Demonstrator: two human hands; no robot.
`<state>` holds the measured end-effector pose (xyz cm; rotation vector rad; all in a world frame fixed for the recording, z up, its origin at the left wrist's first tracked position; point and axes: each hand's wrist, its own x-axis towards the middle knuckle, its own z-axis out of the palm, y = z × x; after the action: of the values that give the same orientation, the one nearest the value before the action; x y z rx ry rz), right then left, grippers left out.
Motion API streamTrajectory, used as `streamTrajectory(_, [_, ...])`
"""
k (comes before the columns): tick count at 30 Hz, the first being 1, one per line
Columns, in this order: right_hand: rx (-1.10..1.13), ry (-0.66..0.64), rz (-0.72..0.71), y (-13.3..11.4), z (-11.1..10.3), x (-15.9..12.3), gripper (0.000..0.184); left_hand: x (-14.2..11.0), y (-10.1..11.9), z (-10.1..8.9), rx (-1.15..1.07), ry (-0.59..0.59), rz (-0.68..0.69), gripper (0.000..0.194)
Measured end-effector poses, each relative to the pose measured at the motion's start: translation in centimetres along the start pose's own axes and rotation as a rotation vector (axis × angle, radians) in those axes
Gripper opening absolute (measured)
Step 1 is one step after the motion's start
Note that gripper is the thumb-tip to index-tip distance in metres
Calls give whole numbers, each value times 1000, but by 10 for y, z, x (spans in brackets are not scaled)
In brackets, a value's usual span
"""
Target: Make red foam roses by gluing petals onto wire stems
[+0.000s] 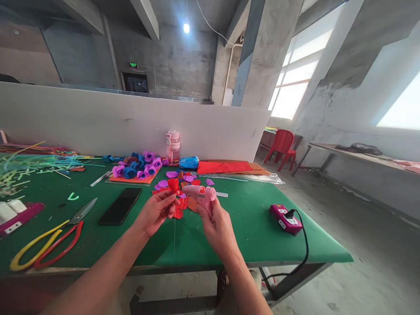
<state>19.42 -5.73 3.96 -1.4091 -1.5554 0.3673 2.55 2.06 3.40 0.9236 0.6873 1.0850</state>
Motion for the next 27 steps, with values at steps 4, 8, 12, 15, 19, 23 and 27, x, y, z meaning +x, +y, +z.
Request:
streamTrajectory(4, [-9,4,-4,0,0,0,29,1,-1,0,5,1,-2,29])
streamTrajectory(8, [-24,8,-21,1,0,1,31,2,-1,-1,14,-1,-1,28])
streamTrajectory(12, [-9,-5,-22,1,0,0,36,1,-1,-1,19,3,9,27])
streamTrajectory(15, [28,-8,-24,2,0,0,39,1,-1,0,21,4,2,28])
streamTrajectory(19, [0,1,-43,1,0,-1,38,1,-1,0,19,2,2,30])
streamTrajectory(23, [-15,22,-37,1,0,0,34,1,-1,0,27,-5,10,28])
streamTrajectory(27, [-21,22,-21,1,0,0,31,1,-1,0,29,-8,6,28])
